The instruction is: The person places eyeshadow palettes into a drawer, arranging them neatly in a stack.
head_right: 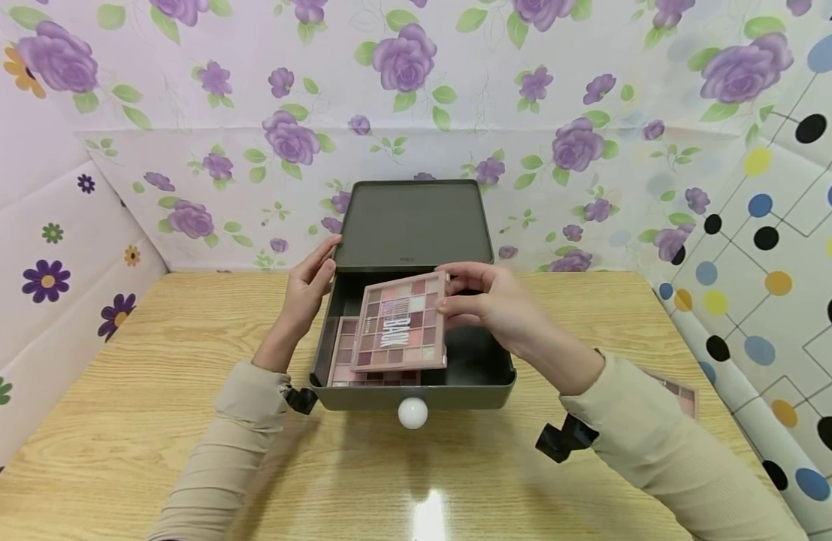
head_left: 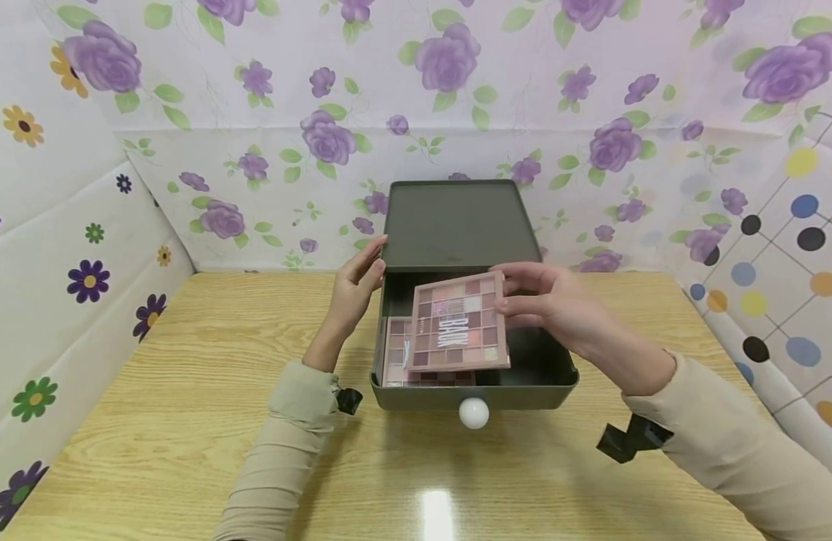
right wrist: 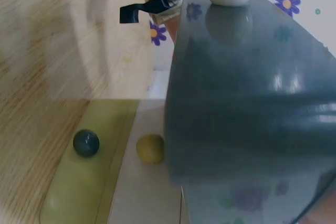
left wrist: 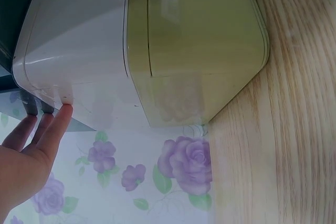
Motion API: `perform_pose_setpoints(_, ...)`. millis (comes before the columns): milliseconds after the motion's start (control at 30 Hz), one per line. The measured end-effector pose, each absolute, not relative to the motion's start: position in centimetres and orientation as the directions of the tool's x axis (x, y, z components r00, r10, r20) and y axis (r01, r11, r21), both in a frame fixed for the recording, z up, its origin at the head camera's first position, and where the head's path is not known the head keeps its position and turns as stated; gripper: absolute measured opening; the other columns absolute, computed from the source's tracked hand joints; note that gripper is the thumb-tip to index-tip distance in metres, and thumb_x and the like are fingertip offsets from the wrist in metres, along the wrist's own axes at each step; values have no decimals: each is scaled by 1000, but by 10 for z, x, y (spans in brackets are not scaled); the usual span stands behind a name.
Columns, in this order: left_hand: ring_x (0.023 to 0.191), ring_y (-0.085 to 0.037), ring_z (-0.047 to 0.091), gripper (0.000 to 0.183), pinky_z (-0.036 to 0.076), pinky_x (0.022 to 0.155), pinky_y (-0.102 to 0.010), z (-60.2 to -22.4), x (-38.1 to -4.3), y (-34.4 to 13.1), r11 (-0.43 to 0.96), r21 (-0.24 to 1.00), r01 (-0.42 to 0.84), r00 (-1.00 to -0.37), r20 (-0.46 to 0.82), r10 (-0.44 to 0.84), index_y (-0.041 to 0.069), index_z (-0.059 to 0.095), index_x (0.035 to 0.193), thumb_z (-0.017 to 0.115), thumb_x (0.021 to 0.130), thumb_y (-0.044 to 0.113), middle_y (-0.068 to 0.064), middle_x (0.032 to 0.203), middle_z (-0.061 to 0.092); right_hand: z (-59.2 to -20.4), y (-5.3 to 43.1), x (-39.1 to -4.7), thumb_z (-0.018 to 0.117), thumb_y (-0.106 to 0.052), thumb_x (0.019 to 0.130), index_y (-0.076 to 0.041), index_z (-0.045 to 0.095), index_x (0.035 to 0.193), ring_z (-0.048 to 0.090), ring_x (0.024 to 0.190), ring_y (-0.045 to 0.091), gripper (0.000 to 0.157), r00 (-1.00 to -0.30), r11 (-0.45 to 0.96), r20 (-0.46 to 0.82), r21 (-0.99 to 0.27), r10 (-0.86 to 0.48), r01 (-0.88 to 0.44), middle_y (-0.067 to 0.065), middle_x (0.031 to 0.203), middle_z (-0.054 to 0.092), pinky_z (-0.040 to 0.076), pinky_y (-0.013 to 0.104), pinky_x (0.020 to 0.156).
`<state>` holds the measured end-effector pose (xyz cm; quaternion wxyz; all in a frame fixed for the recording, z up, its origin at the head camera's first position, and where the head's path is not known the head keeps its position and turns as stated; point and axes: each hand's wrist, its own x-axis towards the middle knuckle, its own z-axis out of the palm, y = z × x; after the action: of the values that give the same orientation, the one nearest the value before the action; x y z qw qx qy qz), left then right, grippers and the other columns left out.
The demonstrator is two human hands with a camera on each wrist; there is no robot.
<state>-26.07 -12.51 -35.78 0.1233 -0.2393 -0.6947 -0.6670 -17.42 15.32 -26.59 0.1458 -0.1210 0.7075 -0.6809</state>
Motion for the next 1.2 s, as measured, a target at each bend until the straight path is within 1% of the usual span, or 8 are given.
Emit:
perform_pose_setpoints(133,126,-23,37,41,43,87,-43,-352,-257,-124,10,879,476,-867,468,170,1,42,135,45,96,11,-13,141,36,-268,145,-175,59,11,80,12,39,128,61,79,16,53,-927,73,-61,-997,-370,37,13,98,51,51,34,73)
perform_pose_setpoints(267,127,-27,36,42,41,89,-44,-342,-247,-122,27,887,461,-877,451,168,-3,39,136,43,96,7,-18,142,34,-273,139,-179,60,11,79,12,41,127,61,78,17,52,-925,88,-62,-996,-375,31,14,96,52,51,36,72)
perform_pose_setpoints(500,126,-24,37,41,44,85,-31,-345,-250,-122,6,898,440,-887,434,161,-2,39,136,41,95,3,-16,142,35,-278,130,-181,64,10,77,12,44,120,63,70,22,48,-912,146,-72,-989,-404,13,16,92,56,51,41,69)
perform_pose_setpoints(600,127,-21,36,41,44,85,-31,-352,-256,-123,-6,897,442,-885,437,163,1,41,136,42,95,5,-12,142,35,-279,129,-180,65,10,76,12,45,117,63,68,23,45,-903,180,-84,-984,-422,8,18,92,57,51,42,68)
perform_pose_setpoints(733,127,-18,36,43,44,86,-35,-357,-259,-124,-8,888,461,-875,456,163,4,42,136,46,96,18,-8,142,36,-280,131,-180,65,10,76,13,48,116,64,69,25,44,-890,223,-103,-975,-444,2,20,95,56,52,41,68)
perform_pose_setpoints(933,125,-17,38,55,44,82,-27,-358,-260,-124,-12,880,475,-868,471,157,5,43,136,52,92,37,-7,141,38,-280,138,-180,68,3,76,11,51,121,65,78,22,49,-872,367,-112,-927,-477,-81,21,106,57,50,36,74)
perform_pose_setpoints(1067,125,-18,39,54,44,82,-27,-358,-260,-124,-9,879,477,-867,472,159,5,43,136,52,92,35,-8,141,38,-279,139,-179,71,-5,76,8,52,123,63,87,20,52,-860,478,-135,-868,-492,-137,19,113,59,47,35,82)
perform_pose_setpoints(1200,123,-19,41,53,44,82,-28,-358,-260,-123,-5,880,475,-869,469,159,5,42,136,51,93,34,-9,141,38,-277,144,-177,70,-6,78,11,45,128,63,91,23,59,-841,464,-138,-874,-523,-144,22,118,55,46,37,84)
